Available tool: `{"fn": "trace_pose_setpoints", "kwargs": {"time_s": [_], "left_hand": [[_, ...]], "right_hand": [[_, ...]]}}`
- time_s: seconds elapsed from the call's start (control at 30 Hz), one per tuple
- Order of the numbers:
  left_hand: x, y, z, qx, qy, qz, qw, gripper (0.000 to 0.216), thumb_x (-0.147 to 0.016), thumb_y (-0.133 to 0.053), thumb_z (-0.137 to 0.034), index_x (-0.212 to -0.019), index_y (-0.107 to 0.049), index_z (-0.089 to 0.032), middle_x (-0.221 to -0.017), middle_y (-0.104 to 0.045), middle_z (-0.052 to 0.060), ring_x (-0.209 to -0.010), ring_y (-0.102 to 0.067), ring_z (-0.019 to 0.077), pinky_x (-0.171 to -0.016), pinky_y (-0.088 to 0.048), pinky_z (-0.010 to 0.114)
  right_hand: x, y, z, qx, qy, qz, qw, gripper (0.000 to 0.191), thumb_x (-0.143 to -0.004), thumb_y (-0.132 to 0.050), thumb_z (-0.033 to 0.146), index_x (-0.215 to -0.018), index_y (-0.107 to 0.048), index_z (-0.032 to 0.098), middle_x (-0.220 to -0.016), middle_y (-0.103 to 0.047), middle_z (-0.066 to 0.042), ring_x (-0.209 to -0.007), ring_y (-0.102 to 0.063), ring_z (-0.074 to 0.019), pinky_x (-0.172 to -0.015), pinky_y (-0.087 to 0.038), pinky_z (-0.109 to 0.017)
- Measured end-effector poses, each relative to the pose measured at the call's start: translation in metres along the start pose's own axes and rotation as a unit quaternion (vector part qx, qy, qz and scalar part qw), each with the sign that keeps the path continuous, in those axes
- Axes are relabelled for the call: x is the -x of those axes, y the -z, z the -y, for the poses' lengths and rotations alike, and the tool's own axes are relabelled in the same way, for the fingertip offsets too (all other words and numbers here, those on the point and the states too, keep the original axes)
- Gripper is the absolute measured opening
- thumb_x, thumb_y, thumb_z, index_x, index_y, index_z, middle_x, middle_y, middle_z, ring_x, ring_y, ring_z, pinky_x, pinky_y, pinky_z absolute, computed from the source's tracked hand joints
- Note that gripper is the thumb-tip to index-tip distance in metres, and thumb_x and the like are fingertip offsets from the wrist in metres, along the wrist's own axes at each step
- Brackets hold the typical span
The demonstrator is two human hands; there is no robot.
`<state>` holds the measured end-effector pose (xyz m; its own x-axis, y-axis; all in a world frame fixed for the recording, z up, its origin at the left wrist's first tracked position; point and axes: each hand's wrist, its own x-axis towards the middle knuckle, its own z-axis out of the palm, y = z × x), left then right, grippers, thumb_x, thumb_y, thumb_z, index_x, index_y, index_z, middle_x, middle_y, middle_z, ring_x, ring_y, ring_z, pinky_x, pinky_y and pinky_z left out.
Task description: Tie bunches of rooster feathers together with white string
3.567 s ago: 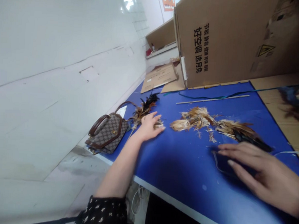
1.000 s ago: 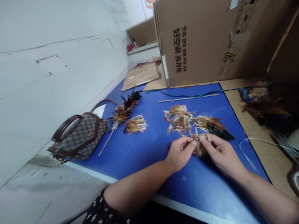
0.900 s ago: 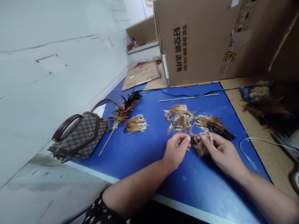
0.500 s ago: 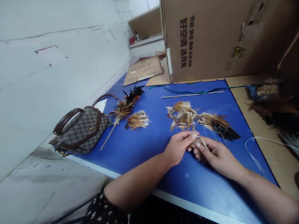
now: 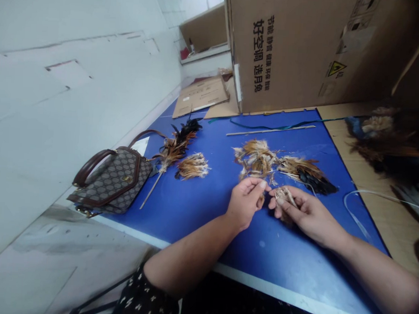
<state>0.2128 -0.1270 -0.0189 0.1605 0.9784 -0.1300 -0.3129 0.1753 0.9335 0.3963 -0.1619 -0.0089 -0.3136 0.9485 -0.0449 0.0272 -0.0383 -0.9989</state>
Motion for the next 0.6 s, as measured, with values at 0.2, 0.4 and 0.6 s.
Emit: {"fn": "trace_pose_setpoints", "kwargs": {"time_s": [0.2,0.4,0.6], "left_hand": [[0.000,-0.002,0.006,0.032,0.007,0.019,0.999,0.044,-0.083,-0.085,-0.053,-0.093,-0.065,-0.014,-0.065,-0.060,-0.003,-0.053,-0.049,0.0077,-0.052,-0.036,0.024],[0.003,-0.003,0.012,0.041,0.050,0.045,0.997,0.042,-0.079,-0.088,-0.046,-0.098,-0.074,-0.012,-0.072,-0.065,0.001,-0.058,-0.053,0.0095,-0.057,-0.038,0.027],[0.005,-0.002,0.015,0.015,0.027,0.046,0.998,0.037,-0.081,-0.088,-0.041,-0.101,-0.080,-0.012,-0.072,-0.067,0.002,-0.068,-0.058,0.0116,-0.069,-0.040,0.029]], "right_hand": [[0.000,-0.001,0.004,-0.007,-0.022,-0.043,0.999,0.051,-0.090,-0.075,0.069,-0.102,-0.071,0.019,-0.086,-0.079,-0.008,-0.077,-0.072,-0.0191,-0.067,-0.057,-0.028],[-0.001,-0.001,0.001,0.008,-0.016,-0.058,0.998,0.049,-0.092,-0.074,0.067,-0.096,-0.071,0.019,-0.087,-0.078,-0.008,-0.068,-0.067,-0.0157,-0.056,-0.051,-0.024],[-0.001,-0.003,0.007,0.031,-0.011,-0.072,0.997,0.050,-0.092,-0.072,0.070,-0.091,-0.070,0.020,-0.071,-0.072,-0.003,-0.057,-0.059,-0.0128,-0.051,-0.047,-0.024]]}}
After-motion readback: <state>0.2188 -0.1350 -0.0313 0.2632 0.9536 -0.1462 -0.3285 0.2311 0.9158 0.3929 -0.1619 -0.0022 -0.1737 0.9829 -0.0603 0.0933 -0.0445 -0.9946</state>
